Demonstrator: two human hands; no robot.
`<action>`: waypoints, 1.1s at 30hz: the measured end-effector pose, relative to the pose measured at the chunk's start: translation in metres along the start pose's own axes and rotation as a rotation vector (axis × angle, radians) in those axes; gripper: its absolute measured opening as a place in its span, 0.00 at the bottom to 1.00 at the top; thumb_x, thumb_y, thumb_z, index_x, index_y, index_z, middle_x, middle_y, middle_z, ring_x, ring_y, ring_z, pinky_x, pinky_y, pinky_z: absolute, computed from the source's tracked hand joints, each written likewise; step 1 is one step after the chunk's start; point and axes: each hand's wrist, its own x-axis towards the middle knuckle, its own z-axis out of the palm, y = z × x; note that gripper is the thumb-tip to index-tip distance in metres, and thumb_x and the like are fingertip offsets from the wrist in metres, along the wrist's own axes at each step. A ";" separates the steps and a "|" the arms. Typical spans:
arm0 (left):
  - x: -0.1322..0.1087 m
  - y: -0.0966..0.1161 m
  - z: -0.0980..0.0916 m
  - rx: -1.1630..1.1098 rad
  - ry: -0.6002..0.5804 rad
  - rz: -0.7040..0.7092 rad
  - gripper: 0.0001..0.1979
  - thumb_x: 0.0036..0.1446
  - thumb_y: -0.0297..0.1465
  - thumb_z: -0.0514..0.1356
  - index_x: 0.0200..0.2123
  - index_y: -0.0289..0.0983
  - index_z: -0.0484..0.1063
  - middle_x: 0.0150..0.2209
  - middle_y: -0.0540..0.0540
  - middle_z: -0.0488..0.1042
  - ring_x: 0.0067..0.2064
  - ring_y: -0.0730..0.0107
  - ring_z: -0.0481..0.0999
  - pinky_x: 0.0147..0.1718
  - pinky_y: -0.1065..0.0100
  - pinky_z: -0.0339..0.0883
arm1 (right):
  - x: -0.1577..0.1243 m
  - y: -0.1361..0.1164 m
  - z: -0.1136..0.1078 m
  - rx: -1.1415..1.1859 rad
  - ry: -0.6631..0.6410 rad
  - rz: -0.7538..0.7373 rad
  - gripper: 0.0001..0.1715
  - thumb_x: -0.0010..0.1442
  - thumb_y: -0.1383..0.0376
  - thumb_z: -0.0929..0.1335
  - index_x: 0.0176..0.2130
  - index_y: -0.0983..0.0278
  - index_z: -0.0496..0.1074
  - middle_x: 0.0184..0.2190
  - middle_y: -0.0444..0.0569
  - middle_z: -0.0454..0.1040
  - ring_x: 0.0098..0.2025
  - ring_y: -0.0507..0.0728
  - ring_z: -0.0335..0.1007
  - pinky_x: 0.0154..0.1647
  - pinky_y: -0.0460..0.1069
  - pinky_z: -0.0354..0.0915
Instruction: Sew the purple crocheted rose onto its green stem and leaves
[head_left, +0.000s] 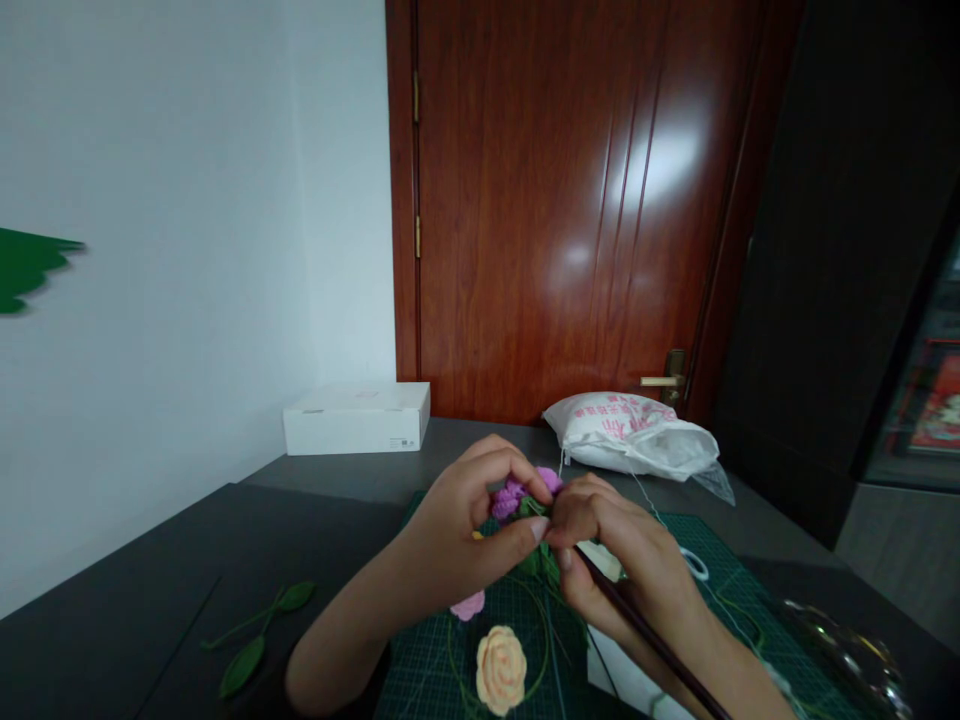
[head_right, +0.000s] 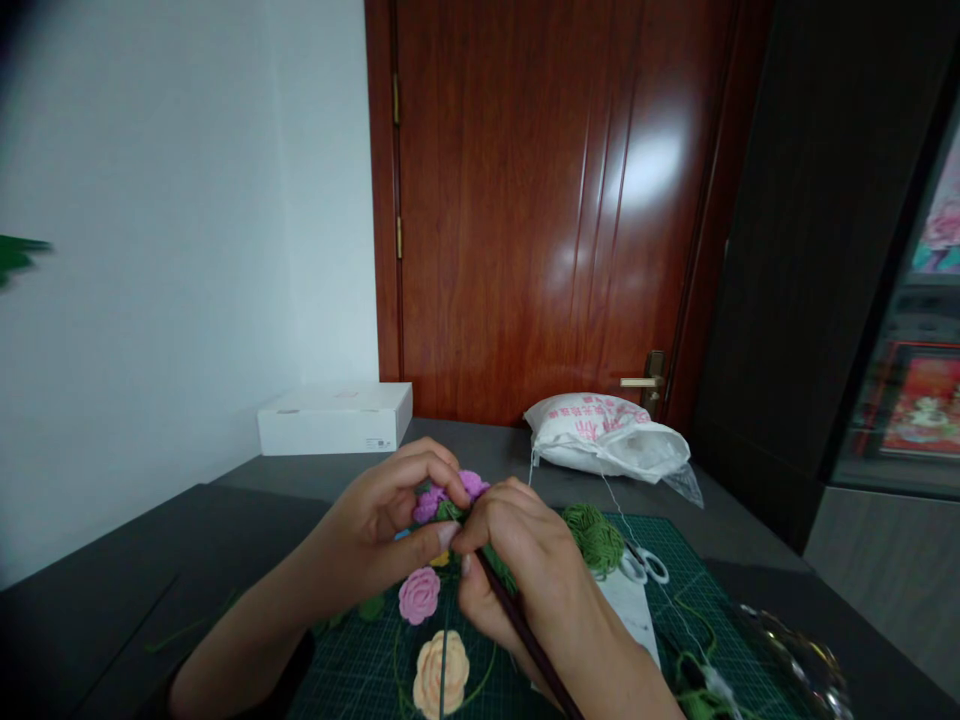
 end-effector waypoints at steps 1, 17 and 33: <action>0.001 -0.001 0.000 -0.025 0.010 -0.012 0.06 0.54 0.25 0.62 0.38 0.36 0.74 0.39 0.45 0.68 0.40 0.63 0.71 0.39 0.62 0.67 | 0.000 0.000 0.000 0.000 -0.002 -0.001 0.16 0.56 0.80 0.63 0.38 0.60 0.65 0.31 0.42 0.69 0.35 0.53 0.68 0.38 0.50 0.65; 0.002 -0.003 0.019 -0.088 0.294 -0.217 0.08 0.63 0.35 0.57 0.33 0.37 0.66 0.33 0.47 0.71 0.34 0.67 0.71 0.33 0.65 0.67 | 0.000 -0.002 0.004 -0.128 0.073 0.031 0.16 0.55 0.79 0.63 0.37 0.59 0.64 0.31 0.43 0.70 0.34 0.55 0.69 0.39 0.52 0.66; 0.006 -0.026 0.020 0.183 0.300 -0.158 0.06 0.63 0.31 0.55 0.32 0.37 0.64 0.30 0.49 0.68 0.34 0.66 0.70 0.32 0.66 0.64 | 0.000 -0.002 -0.007 -0.251 -0.171 -0.041 0.07 0.68 0.69 0.65 0.43 0.59 0.71 0.37 0.48 0.74 0.41 0.59 0.69 0.44 0.56 0.64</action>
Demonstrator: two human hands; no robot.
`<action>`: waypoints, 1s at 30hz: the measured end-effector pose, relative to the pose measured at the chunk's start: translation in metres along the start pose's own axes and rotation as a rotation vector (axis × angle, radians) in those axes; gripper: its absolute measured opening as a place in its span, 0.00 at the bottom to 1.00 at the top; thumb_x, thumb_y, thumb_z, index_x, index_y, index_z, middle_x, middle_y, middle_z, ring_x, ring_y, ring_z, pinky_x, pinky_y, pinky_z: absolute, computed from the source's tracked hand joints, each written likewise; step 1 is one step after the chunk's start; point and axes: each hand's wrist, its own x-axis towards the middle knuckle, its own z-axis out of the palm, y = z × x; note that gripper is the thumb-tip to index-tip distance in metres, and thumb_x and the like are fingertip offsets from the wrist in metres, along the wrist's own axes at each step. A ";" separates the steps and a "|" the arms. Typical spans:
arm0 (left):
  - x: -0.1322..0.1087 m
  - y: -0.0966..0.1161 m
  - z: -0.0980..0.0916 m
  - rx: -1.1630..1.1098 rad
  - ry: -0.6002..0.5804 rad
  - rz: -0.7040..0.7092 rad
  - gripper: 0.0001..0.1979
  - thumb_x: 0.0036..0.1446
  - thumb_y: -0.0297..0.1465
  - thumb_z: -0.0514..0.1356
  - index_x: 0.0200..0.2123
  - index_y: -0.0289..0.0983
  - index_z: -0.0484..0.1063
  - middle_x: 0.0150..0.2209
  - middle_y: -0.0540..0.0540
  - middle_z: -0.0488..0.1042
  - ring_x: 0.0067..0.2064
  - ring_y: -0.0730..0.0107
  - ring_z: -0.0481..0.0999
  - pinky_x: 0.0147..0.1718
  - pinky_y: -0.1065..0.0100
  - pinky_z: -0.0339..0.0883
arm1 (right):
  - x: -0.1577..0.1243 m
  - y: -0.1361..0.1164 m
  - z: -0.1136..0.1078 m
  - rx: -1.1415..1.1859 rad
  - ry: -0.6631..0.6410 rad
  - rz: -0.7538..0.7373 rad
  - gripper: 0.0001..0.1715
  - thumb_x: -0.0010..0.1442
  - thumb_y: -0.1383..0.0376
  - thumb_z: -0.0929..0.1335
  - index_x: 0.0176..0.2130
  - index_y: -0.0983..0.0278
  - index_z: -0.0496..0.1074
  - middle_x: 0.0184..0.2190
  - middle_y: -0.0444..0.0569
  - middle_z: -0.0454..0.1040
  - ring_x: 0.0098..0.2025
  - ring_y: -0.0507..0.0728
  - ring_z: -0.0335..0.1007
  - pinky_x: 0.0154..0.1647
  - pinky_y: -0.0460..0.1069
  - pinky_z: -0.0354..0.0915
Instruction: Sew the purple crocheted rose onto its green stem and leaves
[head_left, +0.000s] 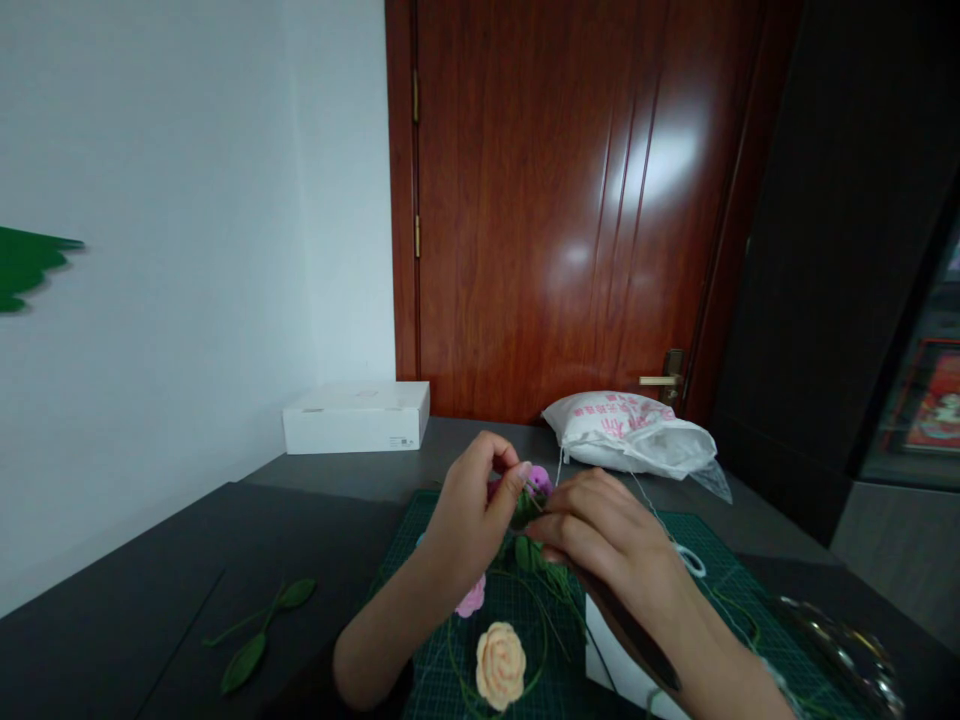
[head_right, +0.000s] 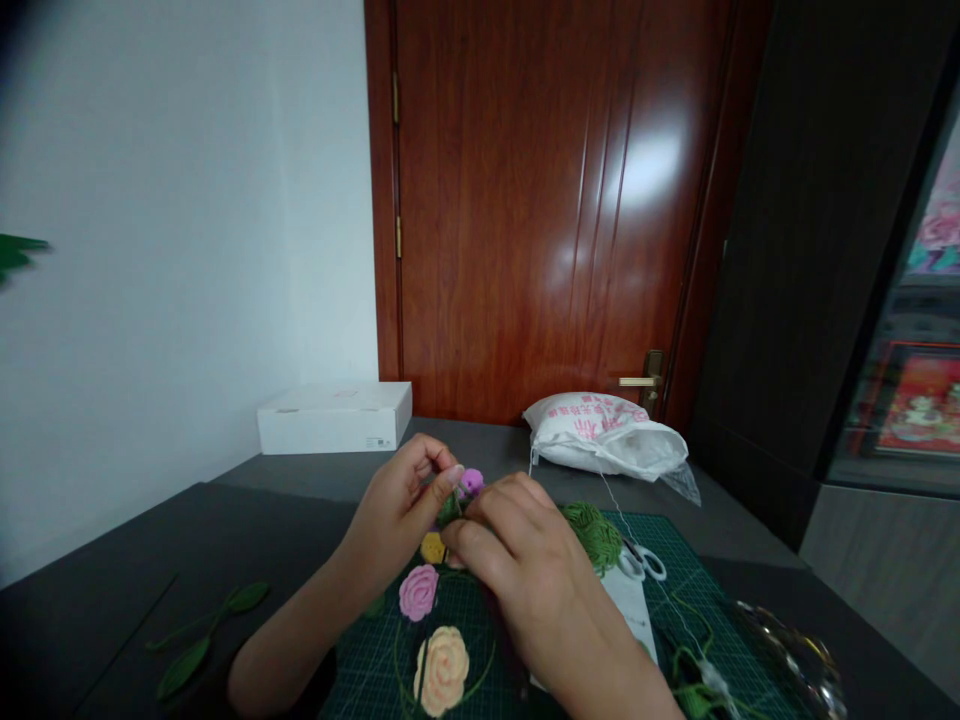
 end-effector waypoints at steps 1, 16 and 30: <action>0.002 -0.003 0.000 -0.031 -0.013 -0.020 0.06 0.62 0.31 0.56 0.32 0.37 0.64 0.29 0.49 0.68 0.33 0.67 0.69 0.31 0.67 0.63 | 0.001 -0.001 -0.002 0.006 -0.044 0.025 0.07 0.69 0.69 0.64 0.42 0.59 0.71 0.38 0.48 0.74 0.42 0.59 0.69 0.44 0.56 0.64; 0.005 -0.010 0.003 -0.259 -0.053 -0.157 0.07 0.60 0.31 0.59 0.31 0.37 0.65 0.27 0.52 0.66 0.30 0.72 0.67 0.29 0.70 0.62 | -0.003 0.025 0.009 0.577 0.631 0.587 0.21 0.70 0.55 0.61 0.30 0.63 0.69 0.25 0.45 0.68 0.28 0.54 0.67 0.31 0.48 0.66; 0.006 -0.004 -0.001 -0.314 -0.072 -0.038 0.08 0.58 0.31 0.61 0.34 0.38 0.63 0.31 0.51 0.68 0.34 0.69 0.71 0.33 0.68 0.65 | 0.000 0.015 0.029 0.009 0.328 0.425 0.04 0.62 0.66 0.68 0.34 0.63 0.70 0.25 0.43 0.67 0.23 0.52 0.61 0.24 0.45 0.61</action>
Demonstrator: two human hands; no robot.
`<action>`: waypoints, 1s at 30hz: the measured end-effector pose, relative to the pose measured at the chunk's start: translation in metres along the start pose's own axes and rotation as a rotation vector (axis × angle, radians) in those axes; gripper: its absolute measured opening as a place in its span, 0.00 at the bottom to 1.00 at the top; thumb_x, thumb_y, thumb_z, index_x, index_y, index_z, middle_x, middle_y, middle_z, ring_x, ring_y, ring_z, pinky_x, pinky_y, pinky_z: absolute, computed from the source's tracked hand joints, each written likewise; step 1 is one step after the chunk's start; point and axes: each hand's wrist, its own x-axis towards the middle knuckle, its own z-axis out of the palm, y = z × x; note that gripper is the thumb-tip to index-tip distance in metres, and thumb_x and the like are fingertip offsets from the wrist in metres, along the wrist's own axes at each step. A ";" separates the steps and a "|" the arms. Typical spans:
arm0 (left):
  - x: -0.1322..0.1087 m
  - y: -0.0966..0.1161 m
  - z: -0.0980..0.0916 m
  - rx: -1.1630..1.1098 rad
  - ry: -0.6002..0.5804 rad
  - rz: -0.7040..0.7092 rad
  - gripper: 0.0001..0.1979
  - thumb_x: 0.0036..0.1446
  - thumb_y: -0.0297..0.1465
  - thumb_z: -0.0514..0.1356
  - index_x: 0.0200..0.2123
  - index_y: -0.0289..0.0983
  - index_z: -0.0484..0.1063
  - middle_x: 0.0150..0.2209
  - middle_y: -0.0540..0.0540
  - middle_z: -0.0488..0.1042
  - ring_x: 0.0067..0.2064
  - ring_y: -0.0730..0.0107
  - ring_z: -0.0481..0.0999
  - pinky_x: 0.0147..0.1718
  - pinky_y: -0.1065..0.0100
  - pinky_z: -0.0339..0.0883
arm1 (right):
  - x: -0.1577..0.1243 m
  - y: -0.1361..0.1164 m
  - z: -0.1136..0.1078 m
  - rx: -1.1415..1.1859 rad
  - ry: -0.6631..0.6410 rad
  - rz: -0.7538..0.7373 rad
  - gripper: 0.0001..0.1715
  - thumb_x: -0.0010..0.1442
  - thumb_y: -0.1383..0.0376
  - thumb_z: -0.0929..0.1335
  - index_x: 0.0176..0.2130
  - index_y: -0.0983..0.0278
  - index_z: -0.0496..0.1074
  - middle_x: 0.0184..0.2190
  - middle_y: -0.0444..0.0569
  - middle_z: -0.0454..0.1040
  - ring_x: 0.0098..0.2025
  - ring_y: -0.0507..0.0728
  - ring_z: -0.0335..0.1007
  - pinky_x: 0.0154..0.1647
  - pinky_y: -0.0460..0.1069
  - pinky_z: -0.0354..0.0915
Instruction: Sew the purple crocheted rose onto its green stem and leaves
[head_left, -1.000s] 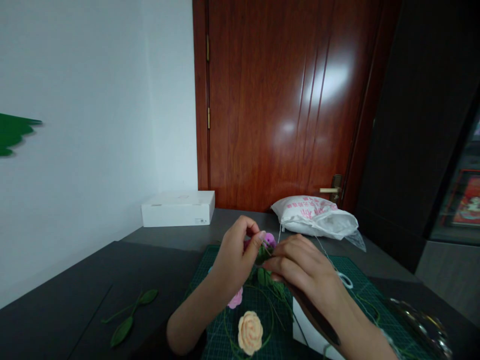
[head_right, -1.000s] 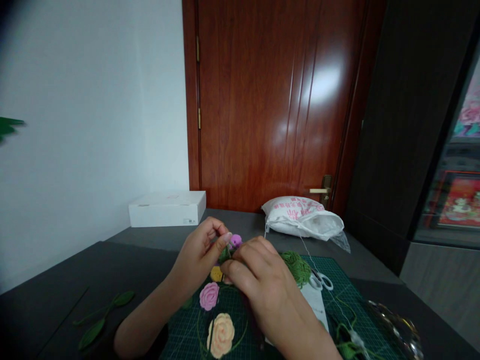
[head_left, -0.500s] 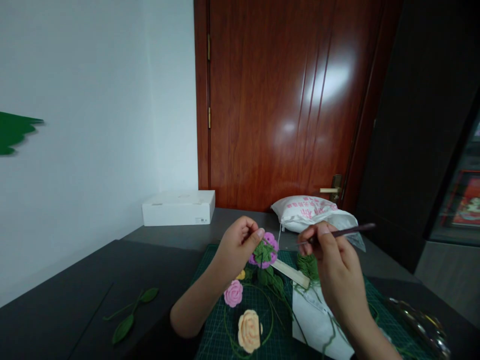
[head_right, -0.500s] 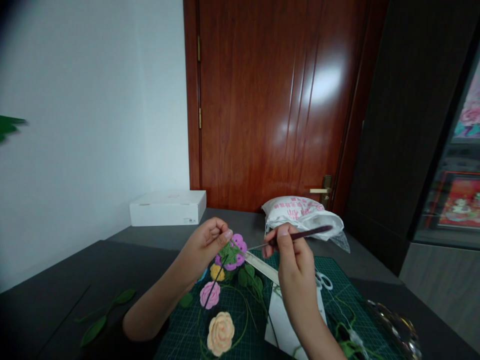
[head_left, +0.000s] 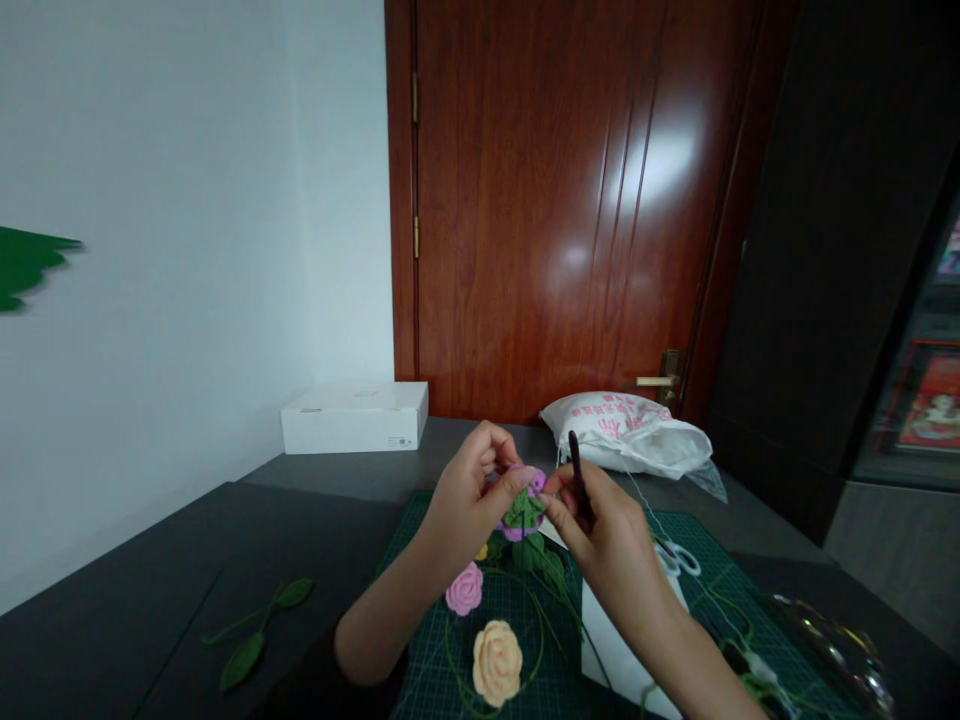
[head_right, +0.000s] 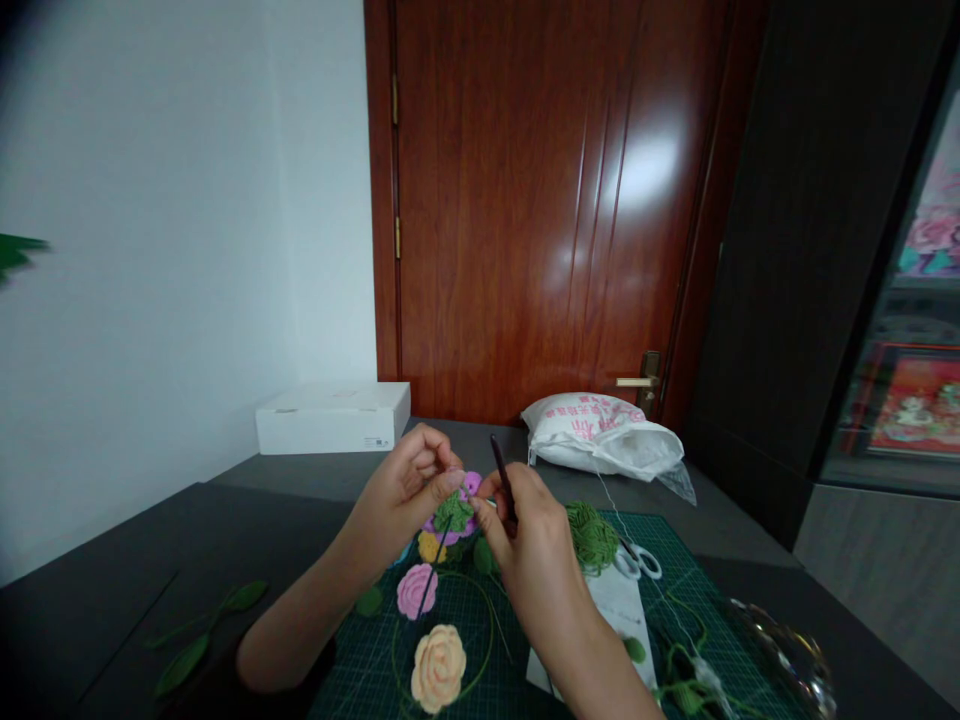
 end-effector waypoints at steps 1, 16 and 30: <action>0.000 0.001 -0.001 -0.012 -0.013 -0.006 0.08 0.58 0.32 0.62 0.33 0.38 0.64 0.31 0.51 0.68 0.34 0.69 0.71 0.33 0.68 0.65 | 0.000 0.000 -0.001 -0.005 0.006 -0.016 0.04 0.62 0.67 0.68 0.33 0.63 0.70 0.25 0.43 0.67 0.23 0.52 0.61 0.24 0.45 0.61; -0.003 0.009 -0.005 -0.249 -0.231 -0.074 0.11 0.53 0.26 0.66 0.41 0.36 0.74 0.39 0.45 0.75 0.41 0.68 0.75 0.44 0.63 0.69 | 0.005 0.002 -0.016 0.020 0.118 0.046 0.02 0.58 0.69 0.66 0.32 0.62 0.66 0.22 0.39 0.63 0.21 0.50 0.61 0.23 0.44 0.60; -0.009 0.013 -0.008 -0.403 -0.453 -0.126 0.08 0.57 0.29 0.66 0.40 0.34 0.74 0.39 0.45 0.73 0.40 0.70 0.72 0.40 0.69 0.65 | 0.012 0.008 -0.029 -0.104 0.214 0.035 0.05 0.60 0.66 0.67 0.31 0.62 0.66 0.22 0.39 0.61 0.23 0.50 0.59 0.25 0.46 0.58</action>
